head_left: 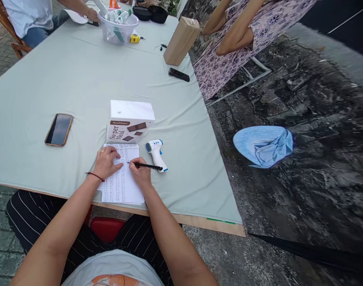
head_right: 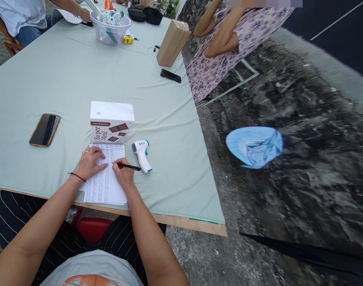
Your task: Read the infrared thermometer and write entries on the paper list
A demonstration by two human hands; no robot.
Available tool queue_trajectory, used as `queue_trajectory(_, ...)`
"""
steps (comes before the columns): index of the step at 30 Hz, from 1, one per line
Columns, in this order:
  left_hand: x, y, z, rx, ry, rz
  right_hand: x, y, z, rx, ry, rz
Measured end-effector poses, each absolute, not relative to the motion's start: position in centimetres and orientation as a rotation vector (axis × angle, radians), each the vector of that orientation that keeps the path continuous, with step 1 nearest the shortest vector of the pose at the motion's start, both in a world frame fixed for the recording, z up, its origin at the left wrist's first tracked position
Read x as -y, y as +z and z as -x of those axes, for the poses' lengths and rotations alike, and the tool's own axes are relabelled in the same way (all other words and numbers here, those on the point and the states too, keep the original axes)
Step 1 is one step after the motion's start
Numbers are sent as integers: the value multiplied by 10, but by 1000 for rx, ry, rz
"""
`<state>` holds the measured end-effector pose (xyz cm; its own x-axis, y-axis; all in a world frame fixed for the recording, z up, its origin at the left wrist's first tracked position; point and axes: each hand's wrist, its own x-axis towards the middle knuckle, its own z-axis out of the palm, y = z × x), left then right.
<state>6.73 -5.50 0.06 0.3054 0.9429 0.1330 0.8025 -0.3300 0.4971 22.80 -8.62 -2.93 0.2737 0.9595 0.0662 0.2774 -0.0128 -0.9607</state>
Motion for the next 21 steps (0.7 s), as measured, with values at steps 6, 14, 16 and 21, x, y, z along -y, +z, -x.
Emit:
queue_trajectory(6,55,1,-67,-1568,590,-2237,86,-29,-228,1200,827,1510)
queue_trajectory(14,55,0,-67,-1568,588,-2238,86,-28,-228,1179,821,1514)
queue_trajectory(16,54,0,-67,-1567,597,-2241,86,-29,-228,1185,818,1512)
queue_trajectory(21,55,1,-67,-1568,586,-2233,86,-31,-228,1118,807,1517)
